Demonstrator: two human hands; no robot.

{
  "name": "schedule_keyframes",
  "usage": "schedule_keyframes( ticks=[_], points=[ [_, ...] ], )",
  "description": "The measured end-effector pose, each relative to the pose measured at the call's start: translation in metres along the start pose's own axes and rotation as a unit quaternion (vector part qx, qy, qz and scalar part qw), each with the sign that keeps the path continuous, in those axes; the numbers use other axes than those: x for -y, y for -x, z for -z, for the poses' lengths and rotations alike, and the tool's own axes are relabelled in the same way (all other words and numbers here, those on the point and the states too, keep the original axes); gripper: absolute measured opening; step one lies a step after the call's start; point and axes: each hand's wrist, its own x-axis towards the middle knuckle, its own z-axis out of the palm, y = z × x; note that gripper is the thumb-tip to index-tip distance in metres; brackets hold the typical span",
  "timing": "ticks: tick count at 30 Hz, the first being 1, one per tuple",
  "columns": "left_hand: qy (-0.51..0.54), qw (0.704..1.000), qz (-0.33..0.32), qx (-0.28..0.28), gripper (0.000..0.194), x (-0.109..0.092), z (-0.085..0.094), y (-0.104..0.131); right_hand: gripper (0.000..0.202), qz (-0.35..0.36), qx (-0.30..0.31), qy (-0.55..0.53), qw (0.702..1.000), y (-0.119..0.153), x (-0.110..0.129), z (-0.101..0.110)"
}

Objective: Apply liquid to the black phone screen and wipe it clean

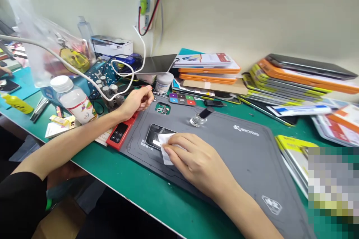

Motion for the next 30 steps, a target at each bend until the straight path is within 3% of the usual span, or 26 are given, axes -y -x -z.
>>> schedule_keyframes(
  ticks=[6, 12, 18, 30],
  points=[
    [0.005, 1.0, 0.007, -0.003, 0.058, 0.001, -0.001, 0.005, 0.02, 0.022, 0.01, 0.008, 1.0, 0.006, -0.001, -0.009],
    [-0.006, 1.0, -0.007, 0.009, 0.055, 0.005, 0.001, 0.006, 0.051, 0.07, 0.058, 0.093, 0.992, 0.011, 0.004, -0.027],
    [-0.017, 1.0, -0.01, 0.016, 0.053, 0.004, 0.0, 0.008, 0.046, 0.084, 0.036, 0.15, 0.984, 0.019, 0.01, -0.032],
    [-0.023, 1.0, 0.013, 0.001, 0.057, 0.001, -0.001, 0.003, 0.054, 0.057, 0.047, 0.133, 0.988, 0.011, 0.018, -0.039]
  ],
)
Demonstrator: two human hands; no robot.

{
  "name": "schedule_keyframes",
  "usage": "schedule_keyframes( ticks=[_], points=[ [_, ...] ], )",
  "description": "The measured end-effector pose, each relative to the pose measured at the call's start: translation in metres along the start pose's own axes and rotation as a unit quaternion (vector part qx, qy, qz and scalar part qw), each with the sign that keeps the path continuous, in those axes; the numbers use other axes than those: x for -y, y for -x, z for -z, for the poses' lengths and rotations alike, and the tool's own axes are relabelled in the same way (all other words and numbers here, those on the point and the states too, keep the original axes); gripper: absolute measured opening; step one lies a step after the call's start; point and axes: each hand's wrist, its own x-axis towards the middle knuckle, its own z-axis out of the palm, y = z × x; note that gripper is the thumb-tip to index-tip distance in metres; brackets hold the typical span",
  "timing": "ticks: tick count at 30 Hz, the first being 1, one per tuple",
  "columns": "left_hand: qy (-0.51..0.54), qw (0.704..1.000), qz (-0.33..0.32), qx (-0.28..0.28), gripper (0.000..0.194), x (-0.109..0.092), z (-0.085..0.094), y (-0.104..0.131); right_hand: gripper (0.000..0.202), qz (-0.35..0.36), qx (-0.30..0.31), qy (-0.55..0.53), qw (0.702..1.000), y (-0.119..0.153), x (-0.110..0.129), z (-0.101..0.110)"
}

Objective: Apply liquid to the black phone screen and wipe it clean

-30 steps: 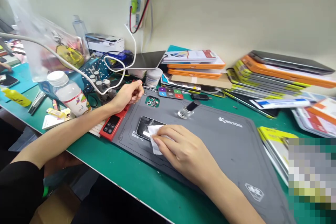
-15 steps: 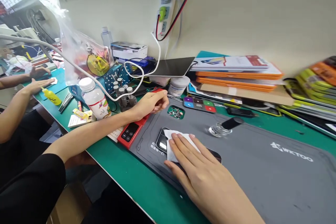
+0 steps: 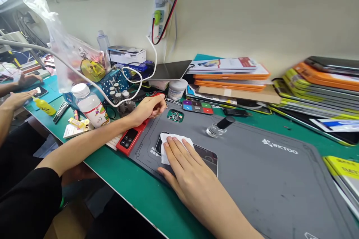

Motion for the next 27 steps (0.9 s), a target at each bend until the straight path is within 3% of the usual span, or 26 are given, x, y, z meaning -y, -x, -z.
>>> schedule_keyframes(
  ticks=[11, 27],
  points=[
    [-0.007, 1.0, 0.001, -0.004, 0.06, -0.005, -0.002, -0.001, 0.053, 0.004, 0.027, 0.024, 0.999, -0.007, 0.002, 0.011],
    [-0.011, 1.0, -0.001, -0.01, 0.061, -0.007, -0.007, -0.004, 0.049, -0.058, 0.04, 0.015, 0.997, -0.008, -0.01, 0.02]
  ],
)
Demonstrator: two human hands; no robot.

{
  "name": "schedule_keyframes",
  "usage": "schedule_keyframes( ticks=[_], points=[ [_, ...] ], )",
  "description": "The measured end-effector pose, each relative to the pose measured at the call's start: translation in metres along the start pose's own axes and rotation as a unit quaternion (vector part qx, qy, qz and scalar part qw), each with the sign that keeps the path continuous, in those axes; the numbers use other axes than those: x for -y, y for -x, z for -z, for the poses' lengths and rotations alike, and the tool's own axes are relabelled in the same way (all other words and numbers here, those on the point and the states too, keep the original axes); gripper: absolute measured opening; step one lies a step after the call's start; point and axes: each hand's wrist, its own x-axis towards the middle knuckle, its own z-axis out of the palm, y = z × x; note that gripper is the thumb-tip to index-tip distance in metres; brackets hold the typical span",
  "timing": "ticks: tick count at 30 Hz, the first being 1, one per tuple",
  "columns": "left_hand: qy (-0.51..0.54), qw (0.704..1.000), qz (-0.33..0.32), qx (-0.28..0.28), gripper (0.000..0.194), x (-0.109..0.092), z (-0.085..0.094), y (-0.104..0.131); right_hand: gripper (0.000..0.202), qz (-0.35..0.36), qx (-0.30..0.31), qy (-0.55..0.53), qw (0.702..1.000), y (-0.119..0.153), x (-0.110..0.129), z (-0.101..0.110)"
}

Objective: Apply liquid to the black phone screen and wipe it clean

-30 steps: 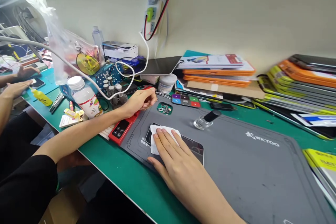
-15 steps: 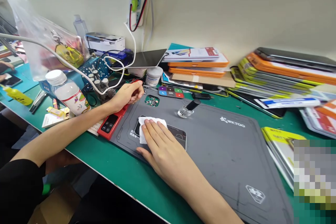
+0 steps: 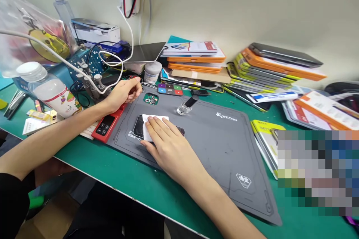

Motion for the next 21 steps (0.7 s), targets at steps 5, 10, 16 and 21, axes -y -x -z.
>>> schedule_keyframes(
  ticks=[5, 10, 16, 21],
  points=[
    [-0.01, 1.0, -0.005, -0.001, 0.061, 0.002, 0.002, -0.002, 0.043, -0.033, 0.021, -0.048, 0.998, -0.001, -0.005, 0.003],
    [-0.083, 0.993, -0.084, 0.0, 0.063, 0.006, 0.003, -0.001, 0.034, -0.065, 0.009, -0.129, 0.989, -0.002, -0.018, 0.001],
    [-0.167, 0.967, -0.194, 0.004, 0.057, 0.006, 0.004, 0.008, 0.029, -0.125, -0.09, -0.261, 0.953, 0.001, -0.049, 0.016],
    [-0.111, 0.982, -0.15, -0.016, 0.04, 0.0, 0.003, 0.011, 0.041, -0.269, -0.039, -0.458, 0.846, 0.022, -0.081, 0.048]
  ],
)
